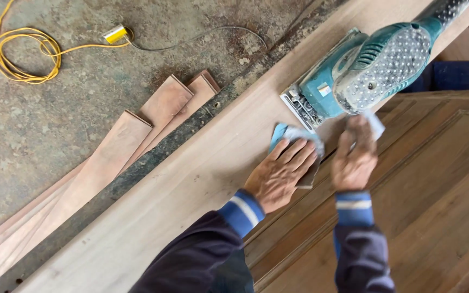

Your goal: Sanding a long wooden board using an orbital sander and manual sandpaper blocks.

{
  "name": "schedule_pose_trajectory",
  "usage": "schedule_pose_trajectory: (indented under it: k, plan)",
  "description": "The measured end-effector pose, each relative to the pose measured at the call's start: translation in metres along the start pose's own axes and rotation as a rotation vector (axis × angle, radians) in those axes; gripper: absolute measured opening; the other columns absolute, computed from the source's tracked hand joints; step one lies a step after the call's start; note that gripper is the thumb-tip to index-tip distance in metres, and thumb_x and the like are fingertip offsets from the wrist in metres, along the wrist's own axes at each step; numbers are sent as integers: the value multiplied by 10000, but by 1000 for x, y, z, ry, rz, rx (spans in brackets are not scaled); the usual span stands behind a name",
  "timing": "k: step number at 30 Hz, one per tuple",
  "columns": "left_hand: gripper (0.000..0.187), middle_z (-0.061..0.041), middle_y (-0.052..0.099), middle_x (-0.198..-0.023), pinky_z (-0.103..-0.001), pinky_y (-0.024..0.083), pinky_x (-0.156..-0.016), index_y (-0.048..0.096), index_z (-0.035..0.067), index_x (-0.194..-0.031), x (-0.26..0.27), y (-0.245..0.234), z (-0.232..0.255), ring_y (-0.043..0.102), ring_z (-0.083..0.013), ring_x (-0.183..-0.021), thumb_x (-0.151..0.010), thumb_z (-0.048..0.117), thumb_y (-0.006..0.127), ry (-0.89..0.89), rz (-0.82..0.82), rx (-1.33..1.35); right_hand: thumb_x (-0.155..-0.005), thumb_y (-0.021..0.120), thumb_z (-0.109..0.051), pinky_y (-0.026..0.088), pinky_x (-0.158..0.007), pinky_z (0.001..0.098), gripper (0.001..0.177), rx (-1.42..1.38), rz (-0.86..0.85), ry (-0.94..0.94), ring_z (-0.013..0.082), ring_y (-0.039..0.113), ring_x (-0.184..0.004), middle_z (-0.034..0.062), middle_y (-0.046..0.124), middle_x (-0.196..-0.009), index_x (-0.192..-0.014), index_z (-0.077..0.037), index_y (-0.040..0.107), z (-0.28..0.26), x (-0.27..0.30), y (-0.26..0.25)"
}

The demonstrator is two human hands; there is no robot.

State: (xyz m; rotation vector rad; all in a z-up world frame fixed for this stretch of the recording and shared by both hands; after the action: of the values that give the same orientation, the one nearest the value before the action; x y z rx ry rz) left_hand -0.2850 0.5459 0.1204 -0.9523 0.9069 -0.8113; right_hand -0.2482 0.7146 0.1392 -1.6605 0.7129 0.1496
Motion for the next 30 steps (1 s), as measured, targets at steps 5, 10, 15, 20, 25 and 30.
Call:
schedule_pose_trajectory:
  k: [5,10,15,20,25,30]
  plan:
    - [642,-115,385,-1635,-429,131,-1297,434,72,-1554,161,-26,-12,278,-251,-1543,-956,281,539,-24,62,-107,-1069,528,-128,526,-1151,428,442,-460,-120,-61,305,602,-1369,230,610,-1432,-1463,68,484,-148,110,14]
    - [629,-136,381,-1583,-502,158,-1214,476,66,-1453,437,-12,-28,305,-287,-1478,-837,186,510,-239,-144,-35,-954,711,-121,382,-1224,432,525,-536,-358,-412,297,453,-1474,154,545,-1523,-1442,-12,552,-317,220,3]
    - [508,-77,365,-1625,-486,148,-1272,401,159,-1543,582,-20,-23,294,-221,-1526,-1037,206,387,-373,142,-321,-946,708,-136,422,-1208,368,414,-681,-486,-265,227,521,-1441,48,590,-1503,-1357,-121,665,-253,174,39]
    - [846,-111,307,-1609,-476,104,-1219,315,87,-1560,546,-73,-23,245,-252,-1498,-902,587,495,-331,141,-72,-1085,476,-307,561,-988,396,393,-516,-325,287,263,642,-1214,182,644,-1312,-1336,-29,593,-193,76,46]
    - [942,-118,292,-1609,-504,114,-1196,309,91,-1547,558,-47,-29,247,-271,-1482,-803,597,590,-373,35,-34,-1037,514,-144,419,-1171,427,395,-900,-229,-62,319,530,-1355,236,564,-1437,-1382,47,541,-309,131,58]
    - [1019,-132,294,-1592,-510,125,-1171,314,71,-1533,556,-59,-24,243,-284,-1470,-717,612,595,-374,8,2,-1000,537,-128,346,-1239,495,405,-643,-483,-584,361,470,-1452,235,584,-1468,-1371,27,582,-437,288,32]
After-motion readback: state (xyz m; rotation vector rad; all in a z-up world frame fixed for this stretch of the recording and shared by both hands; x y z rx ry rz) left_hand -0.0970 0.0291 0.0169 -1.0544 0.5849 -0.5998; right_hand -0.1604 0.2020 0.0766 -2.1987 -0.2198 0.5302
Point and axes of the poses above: each hand's wrist, its own x-axis away from the middle knuckle, its own y-axis out of the palm, z = x × y, the point moved 7 cm from there along -x, towards the middle knuckle
